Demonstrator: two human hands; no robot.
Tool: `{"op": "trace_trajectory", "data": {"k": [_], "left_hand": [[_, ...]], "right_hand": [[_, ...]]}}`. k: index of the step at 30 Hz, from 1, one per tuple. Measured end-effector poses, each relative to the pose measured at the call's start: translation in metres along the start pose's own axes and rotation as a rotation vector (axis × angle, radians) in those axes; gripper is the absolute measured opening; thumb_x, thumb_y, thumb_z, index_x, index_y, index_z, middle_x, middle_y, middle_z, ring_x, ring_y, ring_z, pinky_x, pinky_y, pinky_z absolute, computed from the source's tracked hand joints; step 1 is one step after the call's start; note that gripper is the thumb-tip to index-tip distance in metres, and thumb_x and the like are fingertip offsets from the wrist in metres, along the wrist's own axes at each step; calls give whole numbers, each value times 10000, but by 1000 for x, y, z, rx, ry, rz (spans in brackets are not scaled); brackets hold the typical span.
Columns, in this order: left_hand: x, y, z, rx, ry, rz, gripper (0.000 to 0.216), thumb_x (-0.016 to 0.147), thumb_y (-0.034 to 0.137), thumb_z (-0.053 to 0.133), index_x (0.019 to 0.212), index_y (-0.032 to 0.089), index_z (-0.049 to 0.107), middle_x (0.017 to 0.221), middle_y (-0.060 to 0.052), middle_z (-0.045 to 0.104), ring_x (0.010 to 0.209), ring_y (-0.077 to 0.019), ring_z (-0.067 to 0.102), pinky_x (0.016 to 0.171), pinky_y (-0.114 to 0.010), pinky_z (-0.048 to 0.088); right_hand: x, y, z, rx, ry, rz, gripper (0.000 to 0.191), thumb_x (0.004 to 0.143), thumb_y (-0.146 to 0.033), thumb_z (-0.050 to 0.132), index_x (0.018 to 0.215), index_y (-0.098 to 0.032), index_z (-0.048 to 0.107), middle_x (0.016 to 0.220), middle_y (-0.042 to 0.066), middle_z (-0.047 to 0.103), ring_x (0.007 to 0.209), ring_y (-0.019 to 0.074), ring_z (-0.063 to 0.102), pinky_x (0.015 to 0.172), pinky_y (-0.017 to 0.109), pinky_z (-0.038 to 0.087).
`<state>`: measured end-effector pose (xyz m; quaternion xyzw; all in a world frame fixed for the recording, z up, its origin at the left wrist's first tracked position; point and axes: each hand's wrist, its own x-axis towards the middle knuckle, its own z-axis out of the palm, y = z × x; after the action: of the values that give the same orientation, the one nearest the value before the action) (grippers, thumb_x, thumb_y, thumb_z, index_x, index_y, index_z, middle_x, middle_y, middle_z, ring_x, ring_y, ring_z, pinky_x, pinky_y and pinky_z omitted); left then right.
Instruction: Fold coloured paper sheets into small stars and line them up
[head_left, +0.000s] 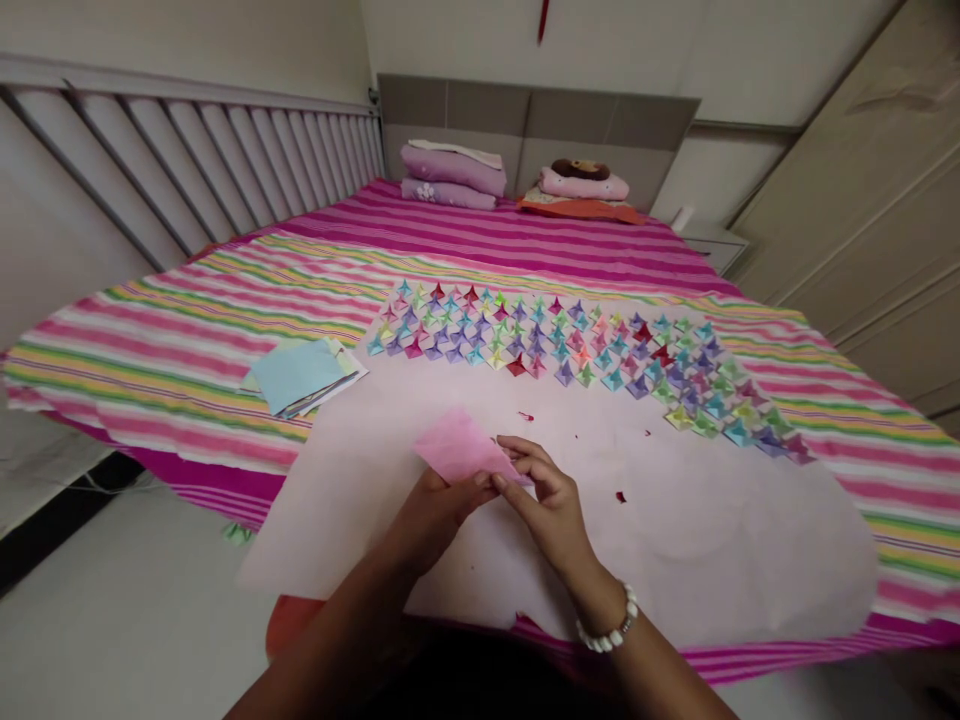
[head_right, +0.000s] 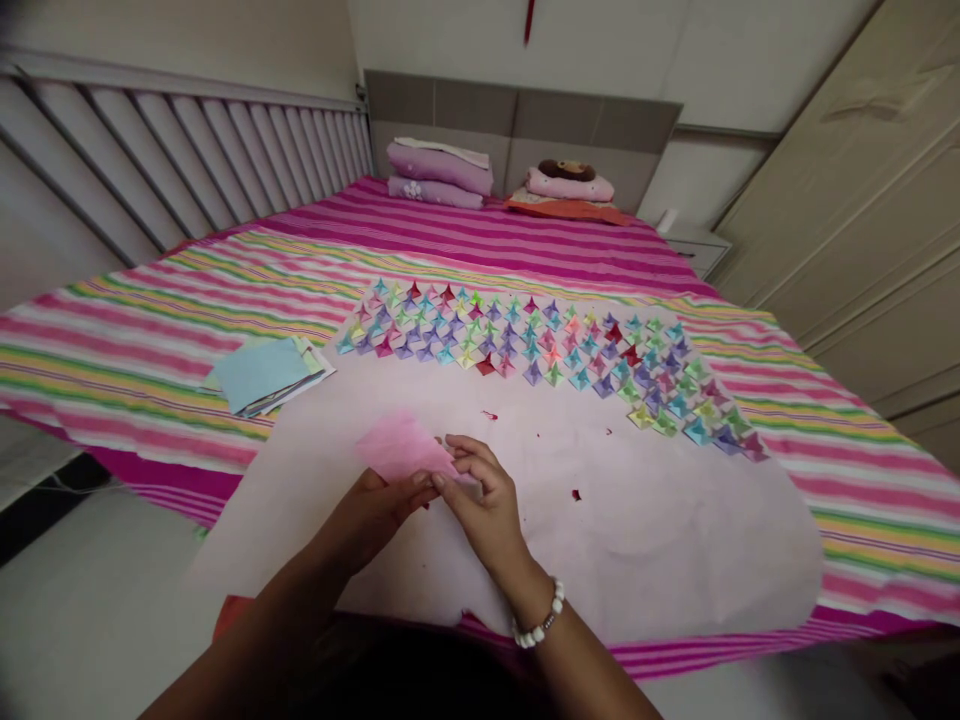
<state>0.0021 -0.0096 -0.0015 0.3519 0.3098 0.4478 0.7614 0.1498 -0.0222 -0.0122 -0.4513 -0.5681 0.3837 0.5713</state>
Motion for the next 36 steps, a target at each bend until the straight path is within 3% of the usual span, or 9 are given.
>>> {"op": "trace_trajectory", "data": {"k": [2, 4, 7, 10, 13, 24, 29, 32, 36], "left_hand": [[0, -1, -1, 52, 60, 5, 263, 767, 270, 717, 1001, 151, 699, 946, -75, 729, 932, -204, 660, 921, -356, 475], [-1, -1, -1, 139, 85, 0, 236, 767, 299, 707, 953, 154, 709, 932, -74, 730, 885, -203, 661, 872, -350, 489], [-2, 3, -4, 282, 41, -25, 244, 774, 326, 681, 937, 146, 709, 913, -77, 725, 854, -212, 652, 832, -352, 489], [-3, 6, -6, 406, 19, -32, 238, 764, 336, 680, 886, 132, 691, 842, -62, 704, 812, -209, 634, 781, -343, 483], [-2, 6, -6, 457, 63, -14, 255, 744, 340, 694, 890, 134, 658, 802, -42, 677, 750, -185, 607, 713, -317, 472], [2, 8, -7, 355, 127, 24, 287, 722, 369, 715, 841, 117, 647, 727, -39, 655, 671, -160, 586, 658, -300, 466], [5, 9, -4, 322, 212, 128, 453, 651, 286, 779, 1020, 154, 552, 779, -22, 671, 702, -156, 609, 642, -269, 473], [4, 7, -3, 355, 287, 226, 449, 616, 237, 805, 906, 201, 465, 682, 47, 609, 588, -105, 555, 556, -211, 429], [2, 3, -3, 395, 244, 265, 382, 631, 213, 795, 740, 195, 428, 640, 67, 526, 552, -70, 493, 528, -188, 393]], "right_hand": [[0, 2, 1, 21, 37, 41, 97, 750, -275, 726, 778, -208, 662, 1129, 95, 625, 1090, 237, 574, 885, 377, 452], [1, 4, 0, 51, 89, 95, 233, 703, -284, 766, 901, -223, 659, 1096, 82, 635, 1012, 223, 586, 805, 349, 459], [2, 7, -3, 157, 72, 213, 367, 666, -300, 798, 995, -228, 651, 927, 40, 658, 814, 174, 581, 726, 315, 450], [2, 7, -4, 273, -24, 346, 211, 682, -335, 786, 791, -194, 673, 711, -1, 621, 651, 129, 518, 642, 278, 414], [1, 5, -1, 337, 21, 415, 210, 662, -334, 793, 656, -180, 650, 614, -25, 573, 593, 106, 456, 597, 254, 369], [0, -1, 4, 448, 87, 543, 245, 604, -335, 818, 614, -180, 628, 555, -37, 540, 528, 96, 415, 539, 237, 338], [-3, -1, 6, 451, 48, 535, 257, 623, -332, 809, 602, -178, 605, 525, -51, 506, 492, 80, 402, 516, 224, 322], [-2, -2, 6, 463, 31, 505, 212, 623, -318, 813, 673, -182, 659, 604, -25, 586, 557, 101, 482, 571, 234, 381], [0, -4, 6, 508, 27, 459, 207, 638, -320, 807, 774, -202, 704, 728, 7, 676, 689, 157, 588, 712, 294, 457]]}}
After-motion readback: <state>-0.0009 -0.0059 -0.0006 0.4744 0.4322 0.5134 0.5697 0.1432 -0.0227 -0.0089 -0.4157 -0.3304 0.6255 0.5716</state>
